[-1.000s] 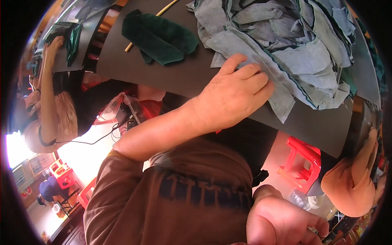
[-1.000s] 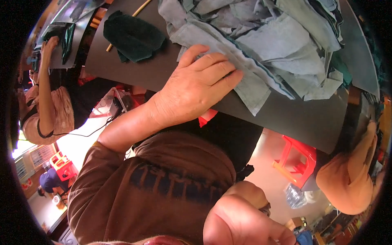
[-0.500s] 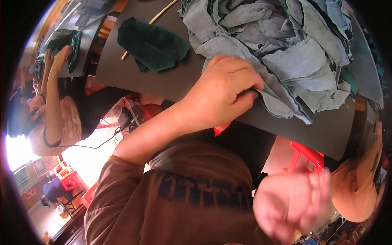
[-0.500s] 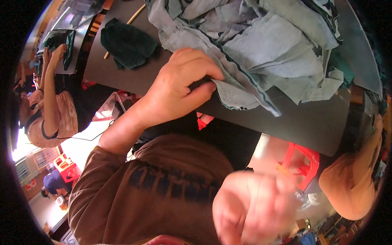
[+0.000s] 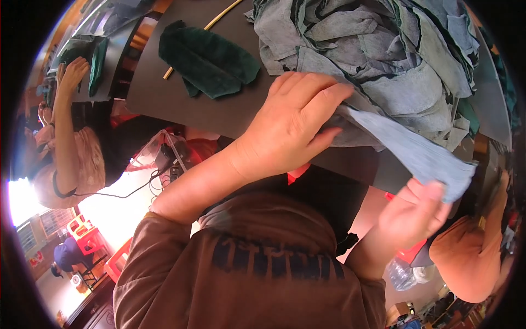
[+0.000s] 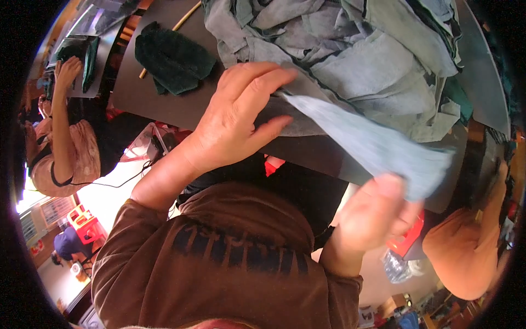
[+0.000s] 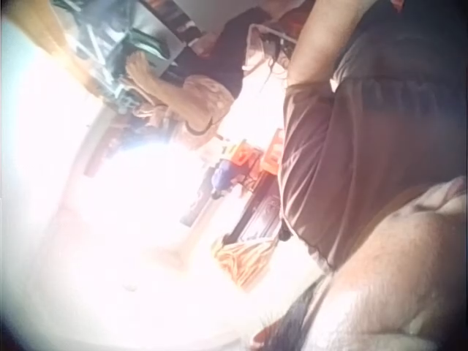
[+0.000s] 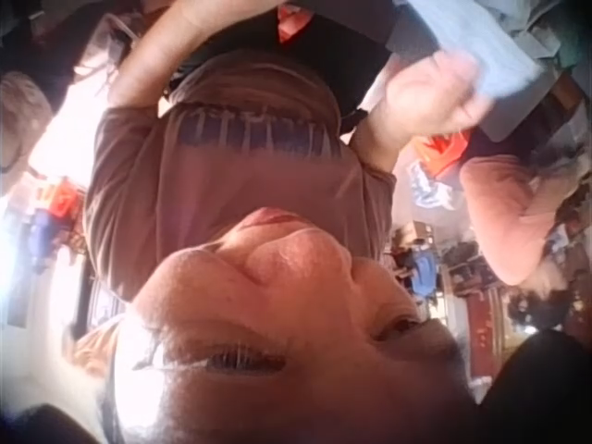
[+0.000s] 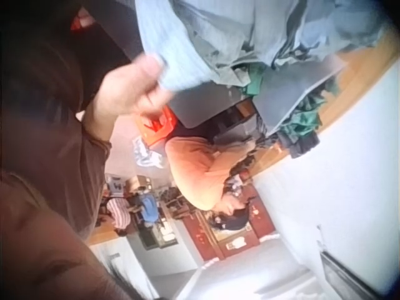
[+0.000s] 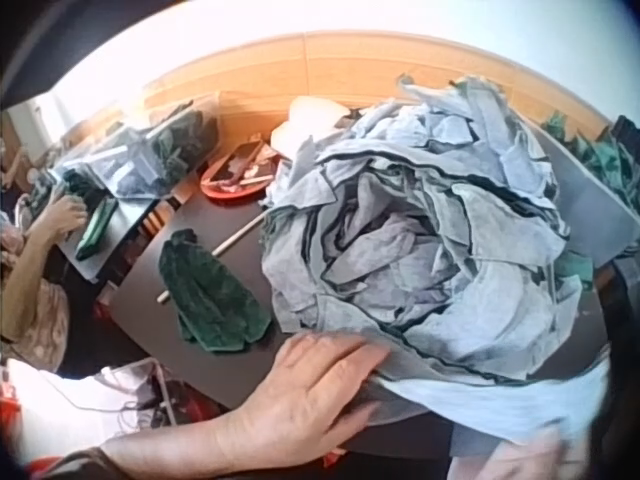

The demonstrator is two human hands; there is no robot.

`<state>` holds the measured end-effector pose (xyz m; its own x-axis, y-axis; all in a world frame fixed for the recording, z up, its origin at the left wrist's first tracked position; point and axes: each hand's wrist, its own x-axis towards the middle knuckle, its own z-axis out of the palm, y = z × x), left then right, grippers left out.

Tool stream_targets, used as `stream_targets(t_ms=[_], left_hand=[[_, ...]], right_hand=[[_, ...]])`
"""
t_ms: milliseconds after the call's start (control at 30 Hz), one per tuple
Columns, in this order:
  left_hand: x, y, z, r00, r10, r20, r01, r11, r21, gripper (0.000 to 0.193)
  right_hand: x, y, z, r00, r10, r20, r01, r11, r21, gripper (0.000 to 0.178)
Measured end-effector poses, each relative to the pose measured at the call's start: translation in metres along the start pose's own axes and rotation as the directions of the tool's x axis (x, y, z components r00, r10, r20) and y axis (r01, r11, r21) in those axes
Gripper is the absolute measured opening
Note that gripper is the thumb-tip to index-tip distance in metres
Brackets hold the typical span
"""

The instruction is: Folding and organizing small green fabric pieces at a workshop table.

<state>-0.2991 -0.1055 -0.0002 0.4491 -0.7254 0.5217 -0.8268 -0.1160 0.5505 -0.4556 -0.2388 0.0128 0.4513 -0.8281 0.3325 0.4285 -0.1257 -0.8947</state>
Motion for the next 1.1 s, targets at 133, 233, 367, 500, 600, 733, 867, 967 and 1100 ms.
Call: stream_targets(t_ms=[133, 233, 367, 500, 600, 733, 867, 967, 1100], left_hand=[[-0.003, 0.0, 0.0, 0.999, -0.033, -0.037, 0.033, 0.999, -0.002, 0.056], [0.0, 0.001, -0.003, 0.996, 0.047, -0.073, -0.051, 0.997, -0.057, 0.051], [-0.009, 0.015, -0.019, 0.992, 0.126, 0.016, -0.116, 0.947, -0.298, 0.036], [-0.018, 0.043, -0.018, 0.961, -0.018, 0.276, 0.226, 0.626, -0.746, 0.039], [-0.033, 0.049, -0.016, 0.823, -0.113, 0.556, 0.555, 0.363, -0.748, 0.041], [-0.041, 0.047, -0.018, 0.612, -0.108, 0.783, 0.779, -0.088, -0.621, 0.027], [-0.054, 0.044, -0.017, 0.633, -0.129, 0.764, 0.751, -0.138, -0.646, 0.02], [-0.056, 0.038, -0.017, 0.832, -0.274, 0.482, 0.554, 0.379, -0.742, 0.016], [-0.054, 0.033, -0.02, 0.921, -0.252, 0.296, 0.386, 0.679, -0.625, 0.022]], right_hand=[[0.007, -0.026, 0.02, 0.968, 0.114, -0.223, -0.078, 0.983, 0.166, 0.038], [0.002, -0.03, 0.009, 0.969, 0.226, -0.101, -0.201, 0.957, 0.211, 0.048], [-0.012, -0.015, 0.015, 0.977, 0.201, 0.077, -0.214, 0.945, 0.249, 0.047], [-0.026, -0.016, 0.022, 0.922, 0.36, 0.14, -0.37, 0.928, 0.052, 0.037], [-0.033, -0.01, 0.021, 0.909, 0.377, 0.178, -0.394, 0.917, 0.067, 0.031], [-0.032, -0.001, 0.017, 0.942, 0.276, 0.192, -0.284, 0.959, 0.017, 0.028], [-0.038, -0.002, 0.022, 0.94, 0.319, 0.121, -0.323, 0.946, 0.013, 0.03], [-0.039, 0.01, 0.014, 0.965, 0.216, 0.149, -0.211, 0.976, -0.048, 0.033], [-0.047, 0.005, 0.006, 0.979, 0.093, 0.181, -0.068, 0.988, -0.138, 0.025]])
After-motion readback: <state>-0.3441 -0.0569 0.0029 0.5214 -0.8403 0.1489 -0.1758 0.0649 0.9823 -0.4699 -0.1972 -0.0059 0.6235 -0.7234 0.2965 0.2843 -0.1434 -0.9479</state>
